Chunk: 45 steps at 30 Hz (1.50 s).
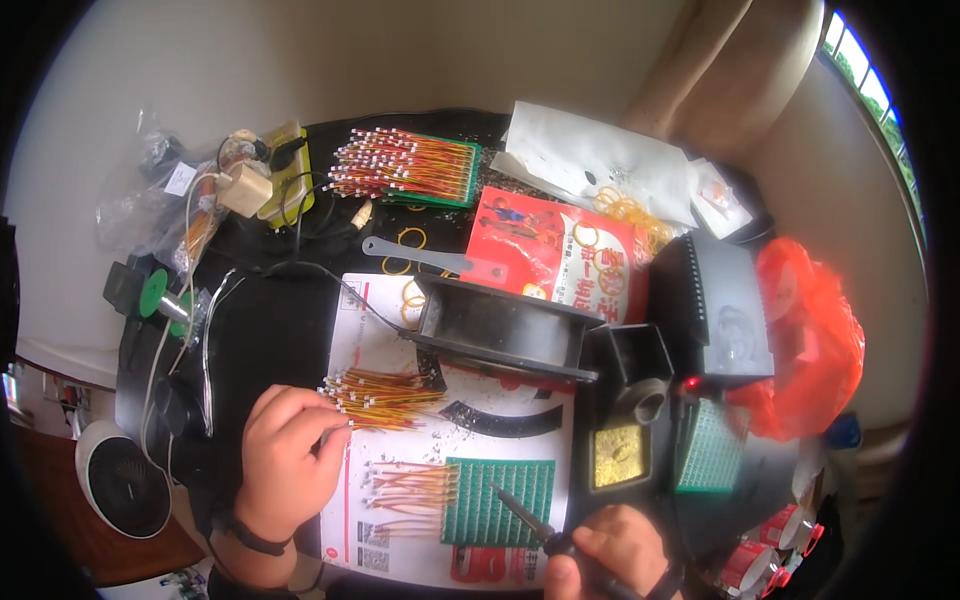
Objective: Solder small electronic components onto a green PCB at an assembly station.
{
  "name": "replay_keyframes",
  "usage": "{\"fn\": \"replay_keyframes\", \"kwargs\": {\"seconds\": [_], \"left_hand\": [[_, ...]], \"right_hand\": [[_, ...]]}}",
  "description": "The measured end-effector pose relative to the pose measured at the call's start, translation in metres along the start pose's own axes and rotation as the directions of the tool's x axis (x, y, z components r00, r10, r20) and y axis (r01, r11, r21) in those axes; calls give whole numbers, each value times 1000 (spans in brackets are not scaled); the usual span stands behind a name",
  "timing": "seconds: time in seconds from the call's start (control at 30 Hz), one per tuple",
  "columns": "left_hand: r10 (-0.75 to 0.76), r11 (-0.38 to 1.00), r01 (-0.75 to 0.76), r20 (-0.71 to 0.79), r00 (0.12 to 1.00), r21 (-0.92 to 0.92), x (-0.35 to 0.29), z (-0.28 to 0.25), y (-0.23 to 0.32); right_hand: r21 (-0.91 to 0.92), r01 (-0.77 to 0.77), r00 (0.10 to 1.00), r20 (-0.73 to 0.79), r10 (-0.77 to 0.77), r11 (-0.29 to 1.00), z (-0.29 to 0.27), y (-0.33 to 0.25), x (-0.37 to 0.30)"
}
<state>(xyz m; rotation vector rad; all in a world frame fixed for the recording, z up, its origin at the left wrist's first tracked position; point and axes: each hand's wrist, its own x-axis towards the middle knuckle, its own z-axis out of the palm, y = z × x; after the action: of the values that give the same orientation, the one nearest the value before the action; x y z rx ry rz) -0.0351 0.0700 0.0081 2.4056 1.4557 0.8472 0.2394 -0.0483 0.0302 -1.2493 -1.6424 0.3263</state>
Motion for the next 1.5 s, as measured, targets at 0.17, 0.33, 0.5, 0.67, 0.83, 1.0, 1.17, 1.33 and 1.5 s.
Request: {"fn": "replay_keyframes", "kwargs": {"seconds": [0.17,0.33,0.5,0.67,0.83,1.0,1.17,1.33,1.5], "left_hand": [[10,999,-12,55,998,47,-3,5,1],[14,998,-12,47,999,-54,-2,0,-1],[-104,954,122,78,991,-275,0,-16,14],[44,801,46,135,990,-597,-8,-9,9],[-146,674,369,374,916,-641,-3,-11,24],[-36,708,277,358,933,-650,-9,-7,25],[-132,706,338,354,926,-622,-16,-5,32],[21,847,74,171,985,-527,-11,4,38],[125,897,-37,173,977,-441,-25,10,47]], "right_hand": [[-22,14,1000,1,-14,1000,1,-3,2],[-52,9,1000,-3,-9,999,-1,-3,1],[18,-38,999,12,38,999,-4,-2,0],[-79,-4,1000,-5,4,997,-3,3,-11],[-13,-227,971,-86,225,974,-2,-5,-18],[202,-378,926,62,373,904,-5,-14,-9],[61,-189,978,-79,193,980,8,-3,-20],[184,-135,991,28,132,974,26,-4,-7],[49,148,988,45,-150,988,25,6,-15]]}}
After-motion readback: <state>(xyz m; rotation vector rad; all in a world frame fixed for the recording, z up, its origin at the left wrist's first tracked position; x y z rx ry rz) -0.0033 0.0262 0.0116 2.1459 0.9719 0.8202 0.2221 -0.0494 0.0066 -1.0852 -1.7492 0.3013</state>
